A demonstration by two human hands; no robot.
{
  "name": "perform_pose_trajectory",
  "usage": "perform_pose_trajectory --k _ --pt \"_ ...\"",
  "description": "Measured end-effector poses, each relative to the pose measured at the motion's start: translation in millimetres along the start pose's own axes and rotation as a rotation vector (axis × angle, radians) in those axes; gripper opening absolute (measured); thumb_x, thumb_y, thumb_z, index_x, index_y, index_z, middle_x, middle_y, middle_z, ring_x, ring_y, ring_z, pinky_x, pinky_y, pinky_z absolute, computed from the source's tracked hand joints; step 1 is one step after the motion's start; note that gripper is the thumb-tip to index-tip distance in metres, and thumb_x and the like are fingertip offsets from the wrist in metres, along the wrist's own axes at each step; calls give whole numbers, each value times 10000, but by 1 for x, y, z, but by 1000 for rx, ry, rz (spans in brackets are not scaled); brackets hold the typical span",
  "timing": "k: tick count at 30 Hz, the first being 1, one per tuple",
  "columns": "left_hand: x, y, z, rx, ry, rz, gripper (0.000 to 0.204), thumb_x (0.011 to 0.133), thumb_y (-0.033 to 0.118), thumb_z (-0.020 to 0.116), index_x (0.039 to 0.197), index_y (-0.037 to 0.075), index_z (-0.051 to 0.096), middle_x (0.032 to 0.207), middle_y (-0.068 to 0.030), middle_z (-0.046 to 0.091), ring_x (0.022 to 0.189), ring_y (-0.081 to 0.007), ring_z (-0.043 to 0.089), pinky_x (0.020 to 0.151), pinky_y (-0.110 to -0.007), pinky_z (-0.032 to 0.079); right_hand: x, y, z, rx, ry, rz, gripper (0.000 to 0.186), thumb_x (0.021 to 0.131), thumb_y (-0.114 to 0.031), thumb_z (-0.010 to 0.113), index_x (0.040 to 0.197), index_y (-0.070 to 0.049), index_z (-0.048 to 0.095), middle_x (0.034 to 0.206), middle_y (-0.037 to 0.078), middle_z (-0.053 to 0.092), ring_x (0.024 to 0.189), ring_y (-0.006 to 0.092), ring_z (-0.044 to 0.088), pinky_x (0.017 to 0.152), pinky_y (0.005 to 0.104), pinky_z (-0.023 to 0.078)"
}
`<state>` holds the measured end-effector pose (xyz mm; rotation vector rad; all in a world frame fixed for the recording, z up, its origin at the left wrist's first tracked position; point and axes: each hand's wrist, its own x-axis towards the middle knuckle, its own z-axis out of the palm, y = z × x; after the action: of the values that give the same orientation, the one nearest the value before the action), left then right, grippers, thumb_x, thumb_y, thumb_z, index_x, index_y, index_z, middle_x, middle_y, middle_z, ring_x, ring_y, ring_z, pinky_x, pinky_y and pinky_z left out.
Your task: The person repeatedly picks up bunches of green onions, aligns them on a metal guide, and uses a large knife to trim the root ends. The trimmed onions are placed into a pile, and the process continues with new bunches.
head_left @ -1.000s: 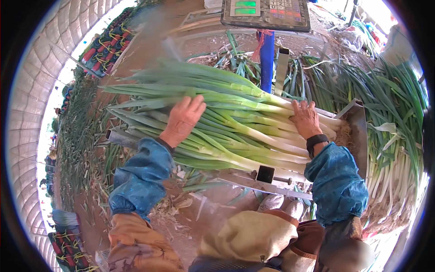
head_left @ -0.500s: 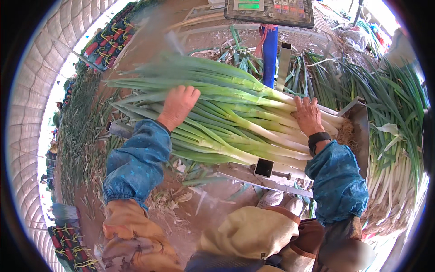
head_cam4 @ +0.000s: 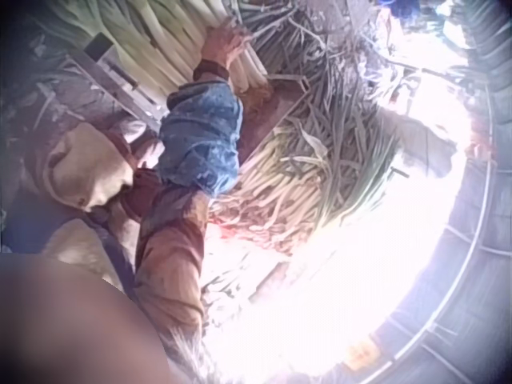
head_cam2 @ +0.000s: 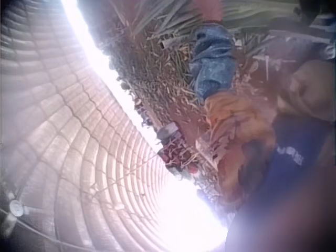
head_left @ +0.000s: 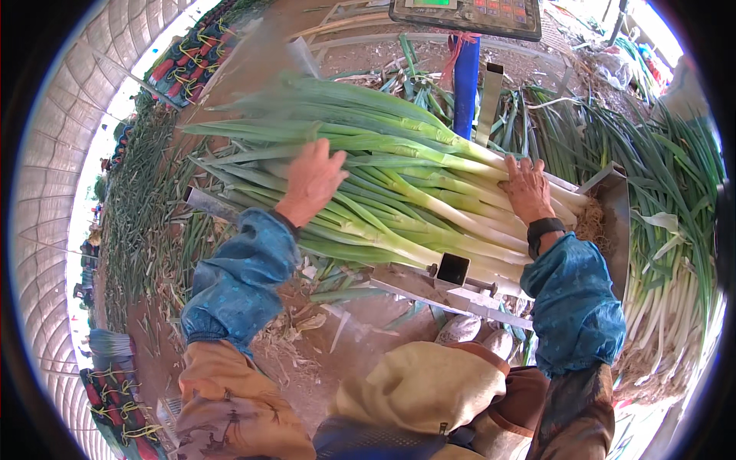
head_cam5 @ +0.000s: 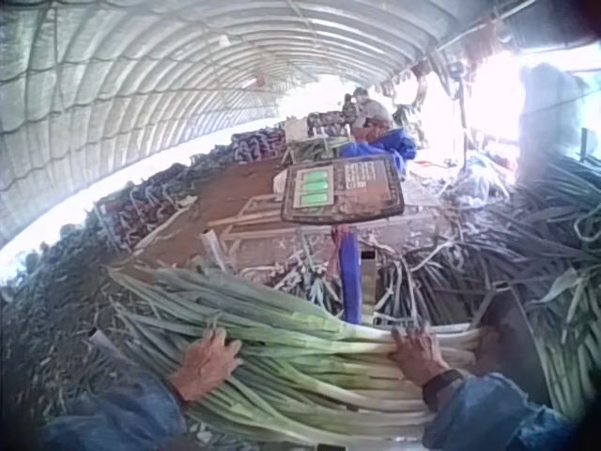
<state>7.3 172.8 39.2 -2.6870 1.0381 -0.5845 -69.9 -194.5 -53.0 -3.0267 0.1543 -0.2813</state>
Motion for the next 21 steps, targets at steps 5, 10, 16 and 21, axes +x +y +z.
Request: perform_pose_trajectory --k 5,10,16,21 --pt "21 15 9 116 -18 123 185 708 201 684 811 85 584 786 -59 494 867 -247 504 691 -355 447 0 -1 5 8 68 -26 524 741 -266 673 1198 -119 461 1064 129 516 1014 358 453 804 441 460" --pt "15 15 12 -76 -40 53 140 748 194 649 770 70 589 739 -67 545 832 -244 521 766 -373 382 -1 -2 0 1 61 -12 533 721 -264 690 1188 -125 472 1054 122 523 1031 349 452 802 436 459" --pt "17 15 26 -125 -110 -50 173 783 231 617 758 61 603 732 -87 603 743 -239 539 772 -372 366 0 0 0 -3 31 10 524 712 -290 694 1168 -134 488 1032 117 539 1056 336 454 805 431 463" --pt "23 1 24 -883 -233 -347 198 796 201 584 662 55 593 649 -70 602 660 -207 563 637 -308 393 1 -6 -2 -1 28 30 508 723 -289 686 1167 -139 491 1046 111 541 1060 329 454 808 425 462"
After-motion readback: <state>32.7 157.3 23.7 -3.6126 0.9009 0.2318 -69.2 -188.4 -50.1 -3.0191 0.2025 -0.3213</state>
